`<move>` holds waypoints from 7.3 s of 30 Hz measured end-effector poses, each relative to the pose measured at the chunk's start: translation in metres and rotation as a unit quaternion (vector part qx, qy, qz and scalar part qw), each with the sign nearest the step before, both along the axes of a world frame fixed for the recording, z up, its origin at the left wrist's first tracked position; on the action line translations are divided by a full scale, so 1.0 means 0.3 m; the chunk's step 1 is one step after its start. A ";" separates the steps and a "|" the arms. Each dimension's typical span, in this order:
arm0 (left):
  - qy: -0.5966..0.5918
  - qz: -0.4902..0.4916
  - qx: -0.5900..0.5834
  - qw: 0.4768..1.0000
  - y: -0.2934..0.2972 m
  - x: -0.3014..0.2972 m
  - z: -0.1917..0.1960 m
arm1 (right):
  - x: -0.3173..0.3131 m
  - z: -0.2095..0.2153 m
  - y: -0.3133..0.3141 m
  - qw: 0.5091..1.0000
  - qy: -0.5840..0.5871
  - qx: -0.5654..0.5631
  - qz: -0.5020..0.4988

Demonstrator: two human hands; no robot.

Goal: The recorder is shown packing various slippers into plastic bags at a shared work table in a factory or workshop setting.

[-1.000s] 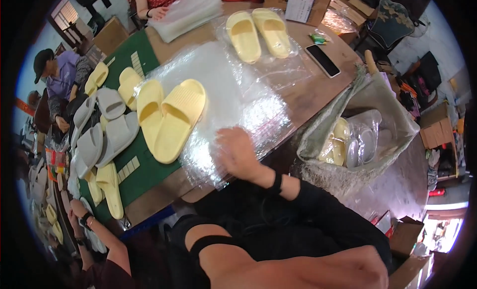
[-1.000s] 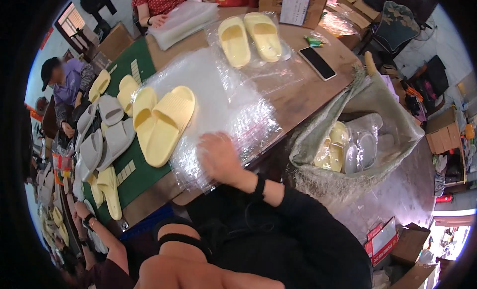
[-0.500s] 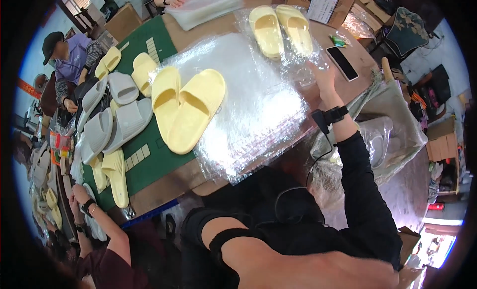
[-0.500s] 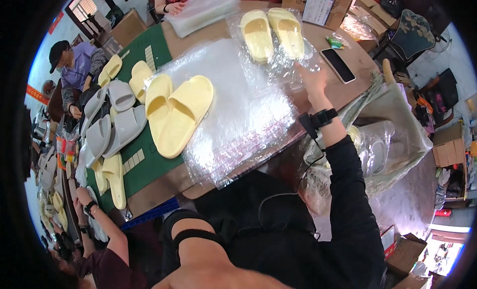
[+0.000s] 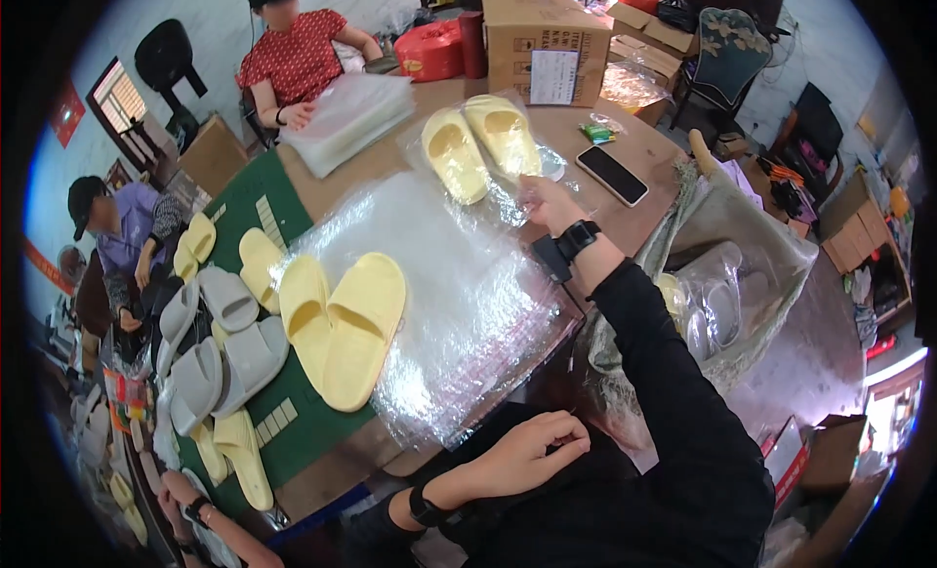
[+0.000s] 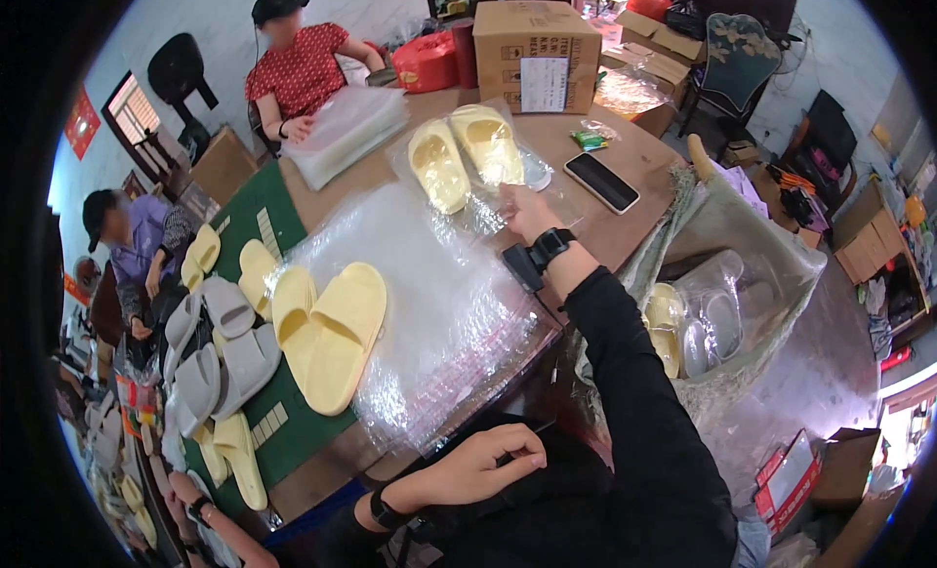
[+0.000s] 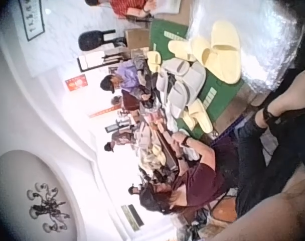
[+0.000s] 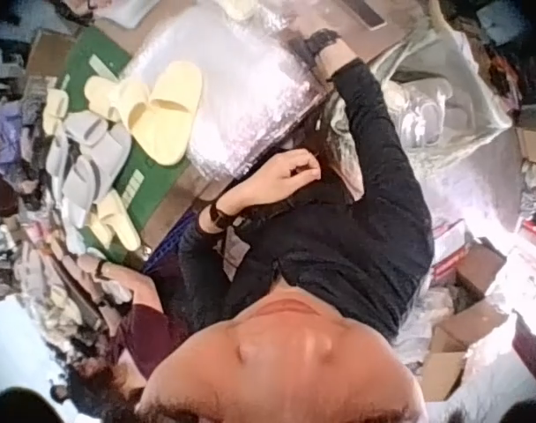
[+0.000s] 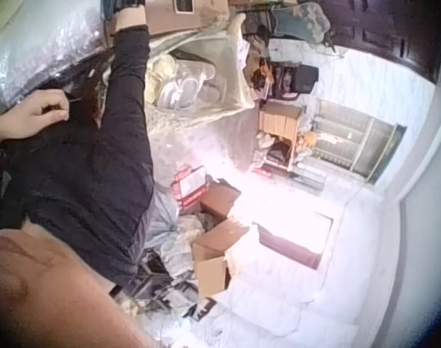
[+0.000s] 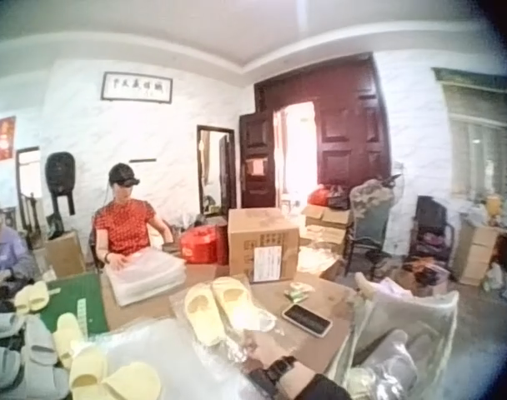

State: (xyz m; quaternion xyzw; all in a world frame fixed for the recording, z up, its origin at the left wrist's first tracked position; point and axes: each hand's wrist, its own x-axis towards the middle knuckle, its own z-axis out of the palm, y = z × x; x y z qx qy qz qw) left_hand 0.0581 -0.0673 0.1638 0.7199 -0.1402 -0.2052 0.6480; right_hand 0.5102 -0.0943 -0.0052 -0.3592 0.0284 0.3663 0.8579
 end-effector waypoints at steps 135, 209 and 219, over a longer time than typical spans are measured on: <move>-0.777 0.499 0.270 0.272 0.232 -0.291 0.096 | -1.131 0.669 0.024 0.788 -0.606 -0.026 0.099; -0.861 0.480 0.011 0.168 0.114 -0.376 0.214 | -1.334 0.322 0.032 0.644 -0.716 -0.117 0.243; -0.864 0.392 0.046 0.311 0.067 -0.404 0.382 | -1.245 0.166 0.088 0.622 -0.741 -0.238 0.087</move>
